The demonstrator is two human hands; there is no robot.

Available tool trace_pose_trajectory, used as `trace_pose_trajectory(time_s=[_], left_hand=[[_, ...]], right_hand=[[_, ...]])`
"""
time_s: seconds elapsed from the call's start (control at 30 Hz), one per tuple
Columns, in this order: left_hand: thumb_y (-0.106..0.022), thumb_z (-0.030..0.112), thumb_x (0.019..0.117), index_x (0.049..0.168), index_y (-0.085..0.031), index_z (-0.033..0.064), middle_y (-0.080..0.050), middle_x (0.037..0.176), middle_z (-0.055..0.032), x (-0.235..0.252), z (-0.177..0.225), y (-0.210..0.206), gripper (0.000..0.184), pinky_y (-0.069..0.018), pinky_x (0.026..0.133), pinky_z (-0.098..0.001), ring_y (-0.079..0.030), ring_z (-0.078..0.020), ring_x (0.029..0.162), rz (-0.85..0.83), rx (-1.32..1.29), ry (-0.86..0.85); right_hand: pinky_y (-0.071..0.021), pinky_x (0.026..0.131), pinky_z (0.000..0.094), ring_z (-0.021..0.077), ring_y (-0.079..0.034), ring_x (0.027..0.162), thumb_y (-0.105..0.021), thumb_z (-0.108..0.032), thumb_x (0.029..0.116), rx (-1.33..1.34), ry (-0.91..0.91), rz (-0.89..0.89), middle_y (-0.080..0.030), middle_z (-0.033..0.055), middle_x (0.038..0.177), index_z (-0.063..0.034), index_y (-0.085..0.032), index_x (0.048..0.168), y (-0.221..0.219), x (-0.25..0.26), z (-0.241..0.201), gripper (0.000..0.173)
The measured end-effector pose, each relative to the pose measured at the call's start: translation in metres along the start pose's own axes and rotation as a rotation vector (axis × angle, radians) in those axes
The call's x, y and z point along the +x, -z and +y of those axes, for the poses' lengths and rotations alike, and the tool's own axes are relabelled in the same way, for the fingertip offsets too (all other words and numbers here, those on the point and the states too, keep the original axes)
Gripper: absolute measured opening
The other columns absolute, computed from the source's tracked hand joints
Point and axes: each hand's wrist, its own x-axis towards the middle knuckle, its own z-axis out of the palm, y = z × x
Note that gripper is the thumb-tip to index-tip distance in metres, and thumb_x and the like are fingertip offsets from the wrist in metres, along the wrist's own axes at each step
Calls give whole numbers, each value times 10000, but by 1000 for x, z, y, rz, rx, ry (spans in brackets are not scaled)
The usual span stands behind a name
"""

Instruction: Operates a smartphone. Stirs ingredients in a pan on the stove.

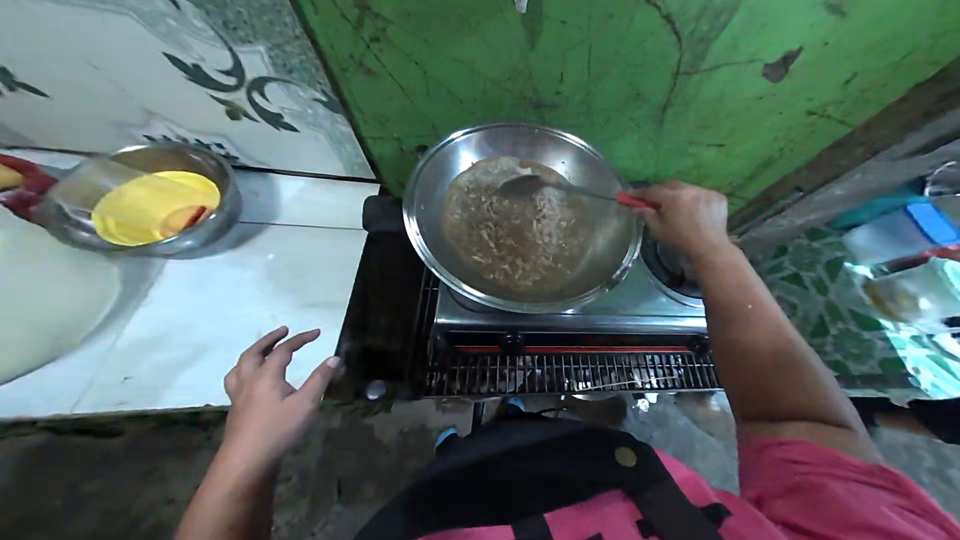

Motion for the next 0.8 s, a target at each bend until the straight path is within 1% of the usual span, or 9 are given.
trace_pose_trajectory(time_s=[0.13, 0.23, 0.3, 0.43, 0.5, 0.57, 0.63, 0.7, 0.8], left_hand=[[-644, 424, 901, 1320, -651, 93, -360, 1581, -259, -8, -11, -1, 534, -299, 1108, -677, -334, -514, 1423, -8, -6, 20], [-644, 442, 896, 1317, -655, 101, -364, 1583, -251, -9, -14, 0, 542, -298, 1105, -679, -339, -514, 1421, -8, -11, 16], [-630, 445, 894, 1318, -653, 101, -365, 1582, -250, -9, -15, 1, 546, -300, 1101, -679, -344, -507, 1420, -10, -7, 7], [-634, 447, 900, 1328, -645, 111, -359, 1589, -236, -5, -20, 6, 544, -302, 1103, -677, -335, -501, 1428, -31, -7, -3], [-630, 456, 900, 1326, -649, 116, -361, 1587, -237, -1, -21, 9, 545, -312, 1094, -677, -340, -498, 1425, -44, -8, -28], [-631, 459, 909, 1327, -649, 123, -368, 1585, -229, 4, -20, 11, 537, -322, 1096, -669, -349, -487, 1424, -60, -7, -55], [-632, 450, 909, 1330, -646, 116, -363, 1588, -231, 11, -18, 13, 538, -319, 1101, -666, -345, -487, 1427, -78, -11, -82], [-635, 452, 903, 1325, -649, 118, -362, 1591, -230, 16, -18, 14, 538, -316, 1104, -666, -345, -487, 1429, -89, -12, -110], [-636, 443, 906, 1322, -650, 111, -361, 1591, -234, 21, -20, 16, 533, -300, 1111, -671, -341, -491, 1430, -100, -18, -137]], right_hand=[[-501, 862, 712, 448, -675, 1122, -590, -311, 1038, -11, -66, -41, -707, 177, 1243, -230, -695, 1325, 9, 35, -1, 316], [-483, 877, 722, 461, -648, 1165, -565, -302, 1045, -44, -161, -102, -678, 200, 1283, -220, -670, 1353, 3, 49, -6, 335], [-478, 874, 739, 490, -635, 1171, -554, -324, 1053, -77, -215, -162, -668, 224, 1285, -215, -657, 1359, 5, 48, -5, 340], [-468, 836, 770, 540, -645, 1104, -578, -368, 1035, -182, -293, -309, -700, 275, 1167, -177, -700, 1273, 27, 25, -6, 330], [-469, 816, 779, 545, -651, 1079, -615, -397, 1016, -218, -316, -377, -706, 280, 1127, -156, -722, 1216, 39, 11, -8, 332], [-479, 827, 761, 513, -655, 1093, -629, -400, 1011, -230, -312, -470, -711, 254, 1138, -162, -730, 1209, 53, -4, -14, 325], [-491, 847, 730, 468, -660, 1112, -615, -415, 1020, -260, -283, -561, -716, 215, 1144, -165, -731, 1193, 65, -18, -25, 325], [-503, 852, 714, 443, -668, 1093, -627, -442, 1010, -276, -257, -606, -727, 190, 1102, -175, -751, 1156, 77, -31, -38, 329], [-506, 819, 703, 434, -681, 1020, -623, -474, 1011, -266, -209, -649, -729, 186, 1006, -152, -766, 1062, 93, -48, -61, 355]])
